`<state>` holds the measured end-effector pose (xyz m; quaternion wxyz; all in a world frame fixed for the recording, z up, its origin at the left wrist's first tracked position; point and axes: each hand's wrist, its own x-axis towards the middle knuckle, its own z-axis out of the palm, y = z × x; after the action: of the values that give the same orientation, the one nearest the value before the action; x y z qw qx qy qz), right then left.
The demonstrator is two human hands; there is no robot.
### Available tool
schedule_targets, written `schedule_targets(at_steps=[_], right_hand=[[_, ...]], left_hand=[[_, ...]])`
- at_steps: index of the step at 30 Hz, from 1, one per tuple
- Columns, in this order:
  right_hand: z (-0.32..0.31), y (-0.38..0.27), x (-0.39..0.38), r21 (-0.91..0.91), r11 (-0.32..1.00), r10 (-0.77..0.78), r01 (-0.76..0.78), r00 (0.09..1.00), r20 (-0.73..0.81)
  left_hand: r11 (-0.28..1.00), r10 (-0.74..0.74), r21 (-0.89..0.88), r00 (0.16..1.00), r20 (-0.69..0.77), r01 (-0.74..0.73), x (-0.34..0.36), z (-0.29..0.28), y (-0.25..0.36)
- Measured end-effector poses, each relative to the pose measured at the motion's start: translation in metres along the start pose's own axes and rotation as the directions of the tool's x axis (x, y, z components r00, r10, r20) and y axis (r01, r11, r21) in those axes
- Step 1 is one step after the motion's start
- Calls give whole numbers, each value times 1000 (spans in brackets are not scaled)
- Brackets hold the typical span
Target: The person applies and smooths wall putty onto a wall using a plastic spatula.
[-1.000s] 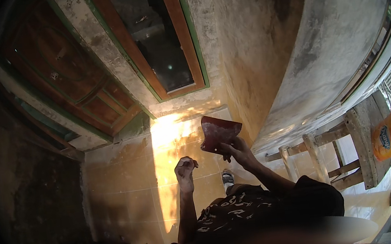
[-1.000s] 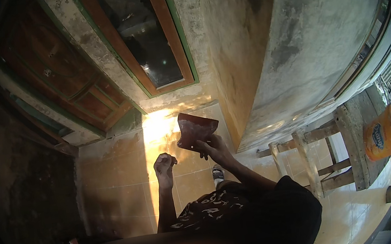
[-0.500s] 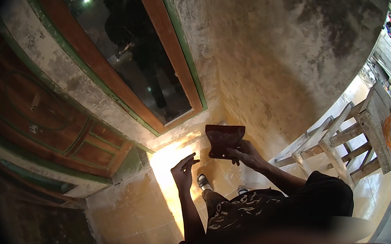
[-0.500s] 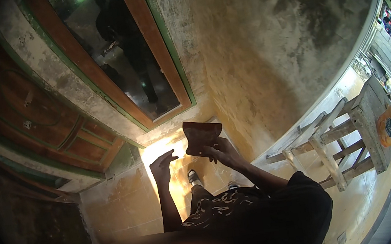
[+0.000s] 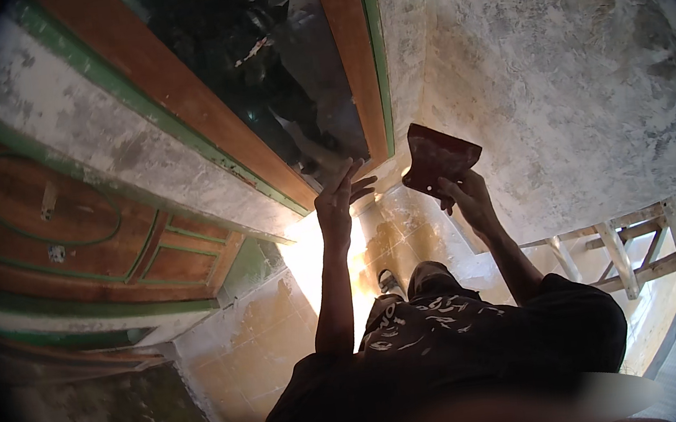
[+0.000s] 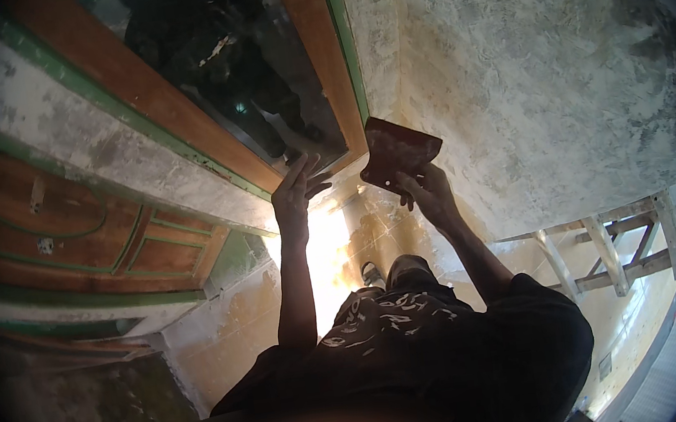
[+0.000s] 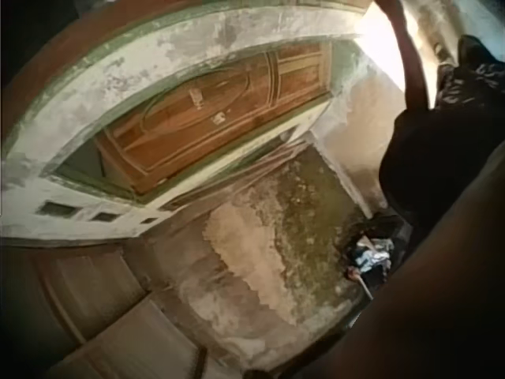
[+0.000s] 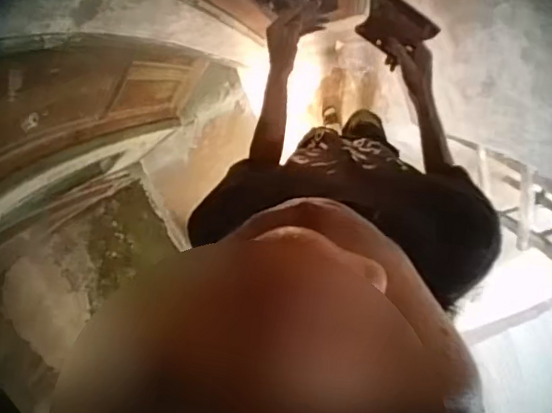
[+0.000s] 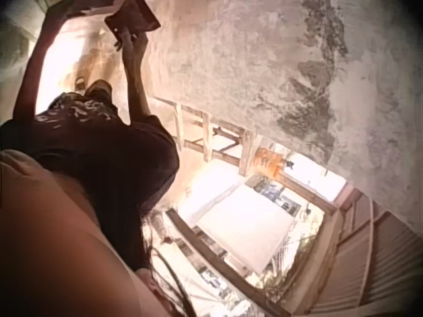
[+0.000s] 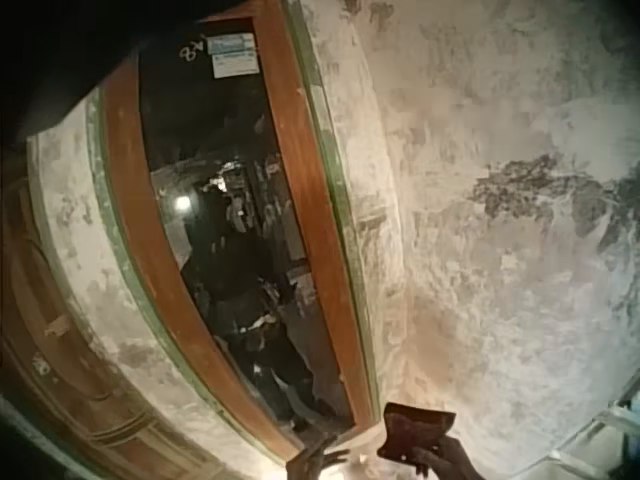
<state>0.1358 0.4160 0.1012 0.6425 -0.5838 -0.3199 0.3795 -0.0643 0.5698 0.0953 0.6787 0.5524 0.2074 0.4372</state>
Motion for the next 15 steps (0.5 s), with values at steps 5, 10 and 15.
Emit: schedule_targets(at_steps=[5, 10, 15], right_hand=[[-3, -3, 21, 17, 1000, -12, 14, 991, -131], [-14, -12, 55, 74, 995, -45, 60, 983, -179], [-31, -21, 104, 85, 994, -45, 66, 973, -226]], left_hand=[[999, -42, 14, 993, 109, 41, 49, 0, -6], [985, -18, 166, 936, 353, -44, 103, 28, -25], [669, 117, 519, 765, 634, -532, 139, 74, -32]])
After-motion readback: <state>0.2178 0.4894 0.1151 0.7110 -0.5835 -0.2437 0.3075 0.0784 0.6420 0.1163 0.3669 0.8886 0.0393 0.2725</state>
